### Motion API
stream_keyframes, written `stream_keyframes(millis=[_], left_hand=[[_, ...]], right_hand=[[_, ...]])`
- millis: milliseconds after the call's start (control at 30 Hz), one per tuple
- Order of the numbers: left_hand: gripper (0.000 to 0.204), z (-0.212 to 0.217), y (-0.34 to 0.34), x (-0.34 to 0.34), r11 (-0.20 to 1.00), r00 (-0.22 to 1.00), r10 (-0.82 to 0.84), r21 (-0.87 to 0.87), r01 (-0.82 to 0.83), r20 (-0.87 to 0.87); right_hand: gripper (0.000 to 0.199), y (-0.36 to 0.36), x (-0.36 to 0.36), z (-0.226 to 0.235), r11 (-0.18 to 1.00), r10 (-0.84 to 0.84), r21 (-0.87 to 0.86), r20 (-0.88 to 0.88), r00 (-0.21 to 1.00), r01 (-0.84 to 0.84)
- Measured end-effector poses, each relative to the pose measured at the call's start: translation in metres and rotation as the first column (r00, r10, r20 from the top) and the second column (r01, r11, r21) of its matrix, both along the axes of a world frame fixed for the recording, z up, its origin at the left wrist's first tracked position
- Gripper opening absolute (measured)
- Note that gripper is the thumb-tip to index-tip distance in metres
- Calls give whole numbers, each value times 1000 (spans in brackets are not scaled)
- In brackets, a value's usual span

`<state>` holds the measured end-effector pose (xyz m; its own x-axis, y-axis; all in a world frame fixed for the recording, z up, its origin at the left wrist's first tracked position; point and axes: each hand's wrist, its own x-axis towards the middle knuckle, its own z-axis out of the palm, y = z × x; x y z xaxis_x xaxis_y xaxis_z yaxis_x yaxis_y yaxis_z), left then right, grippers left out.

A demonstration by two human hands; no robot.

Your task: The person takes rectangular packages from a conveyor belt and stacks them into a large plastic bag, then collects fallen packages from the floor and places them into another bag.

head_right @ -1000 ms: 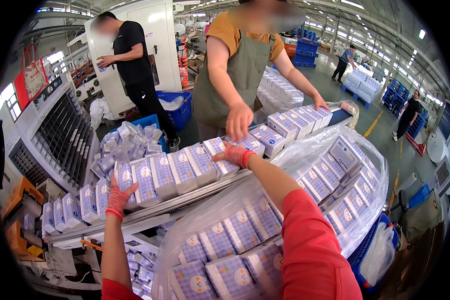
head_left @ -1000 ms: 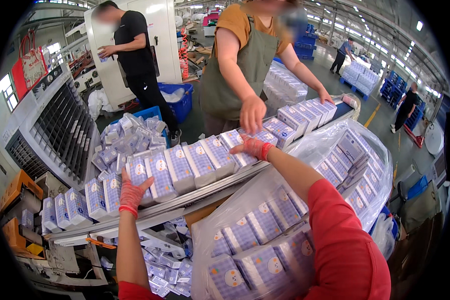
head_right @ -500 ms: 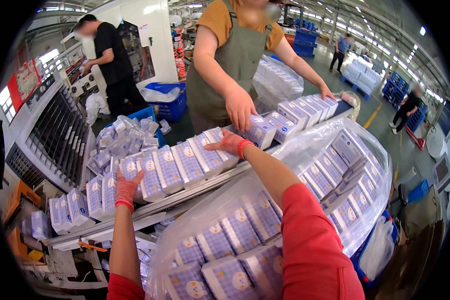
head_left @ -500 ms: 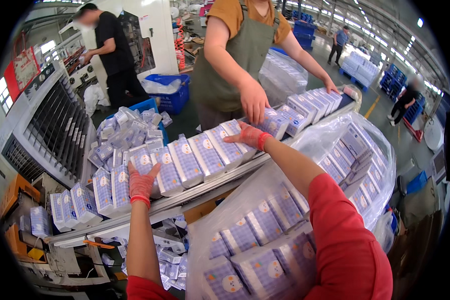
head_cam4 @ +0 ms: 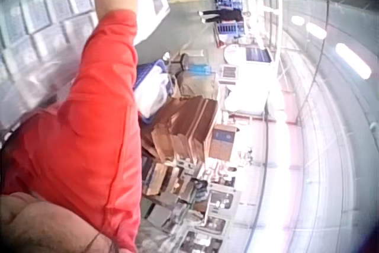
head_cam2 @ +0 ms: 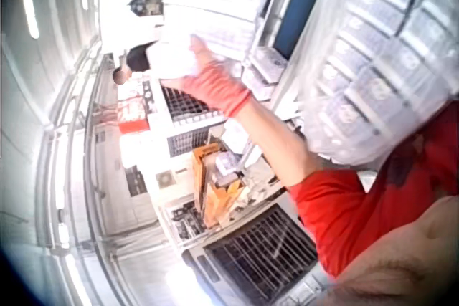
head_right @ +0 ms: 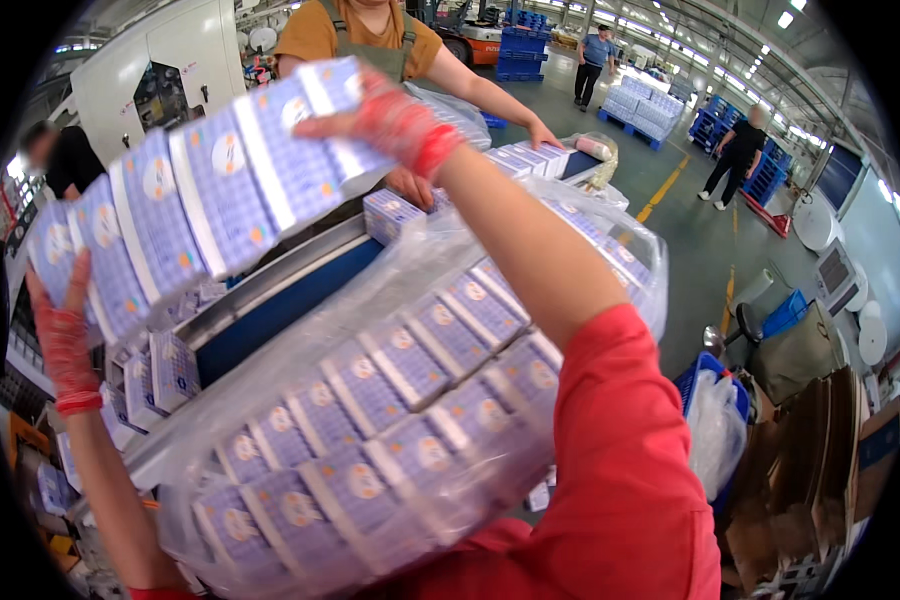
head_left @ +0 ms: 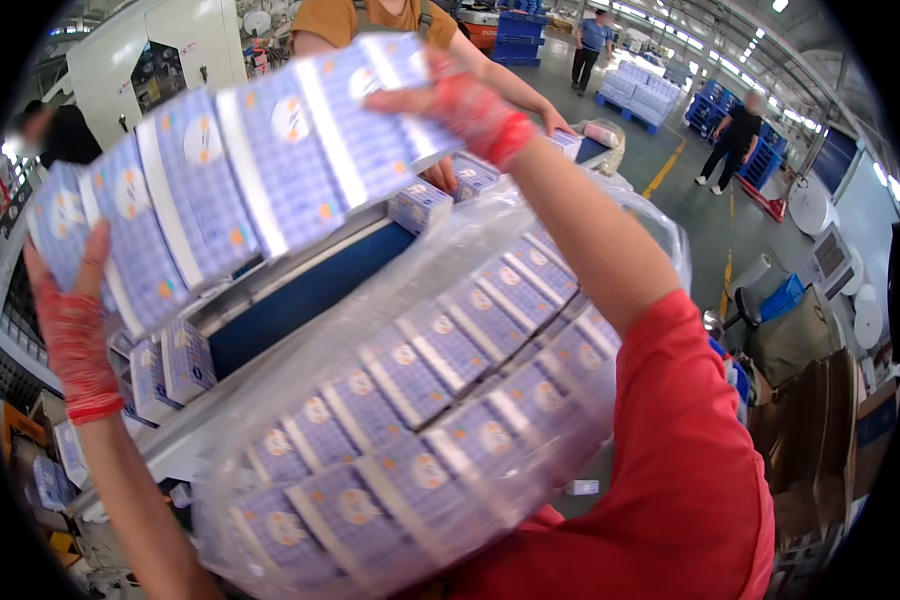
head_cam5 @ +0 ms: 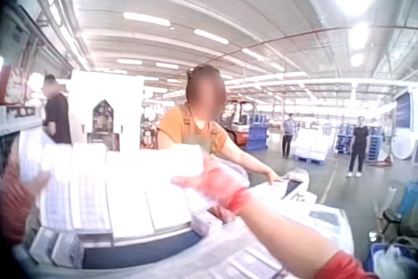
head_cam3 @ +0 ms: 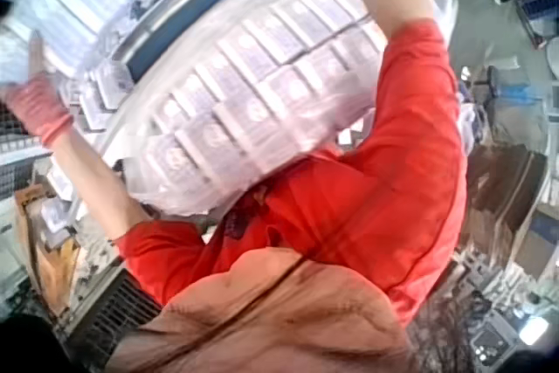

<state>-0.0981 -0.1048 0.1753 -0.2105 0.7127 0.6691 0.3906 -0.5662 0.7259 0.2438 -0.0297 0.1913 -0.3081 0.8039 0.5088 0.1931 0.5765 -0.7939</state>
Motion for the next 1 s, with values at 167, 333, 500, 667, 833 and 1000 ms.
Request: stream_keyframes(millis=[167,333,500,667,833,1000], left_hand=[[63,-7,-60,111,994,990,-107,-9,107,-93],[105,-89,-121,195,811,940,-342,-500,304,17],[103,-93,-92,167,556,736,-556,-831,-16,-386],[59,-81,-76,140,635,556,-625,-771,-46,-548],[44,-102,-43,114,593,378,-658,-757,-274,-652],[59,-116,-43,106,762,314,-332,-449,-467,-890]], right_hand=[[68,-95,112,4,991,-120,-69,-36,992,117],[100,-103,233,-97,883,-361,4,644,674,469],[86,-99,214,-75,759,-110,-170,918,381,629],[54,-111,167,-64,896,-432,336,811,395,291],[47,-108,162,-58,999,27,-3,800,600,-40],[45,-111,52,-46,907,332,-91,754,567,-411]])
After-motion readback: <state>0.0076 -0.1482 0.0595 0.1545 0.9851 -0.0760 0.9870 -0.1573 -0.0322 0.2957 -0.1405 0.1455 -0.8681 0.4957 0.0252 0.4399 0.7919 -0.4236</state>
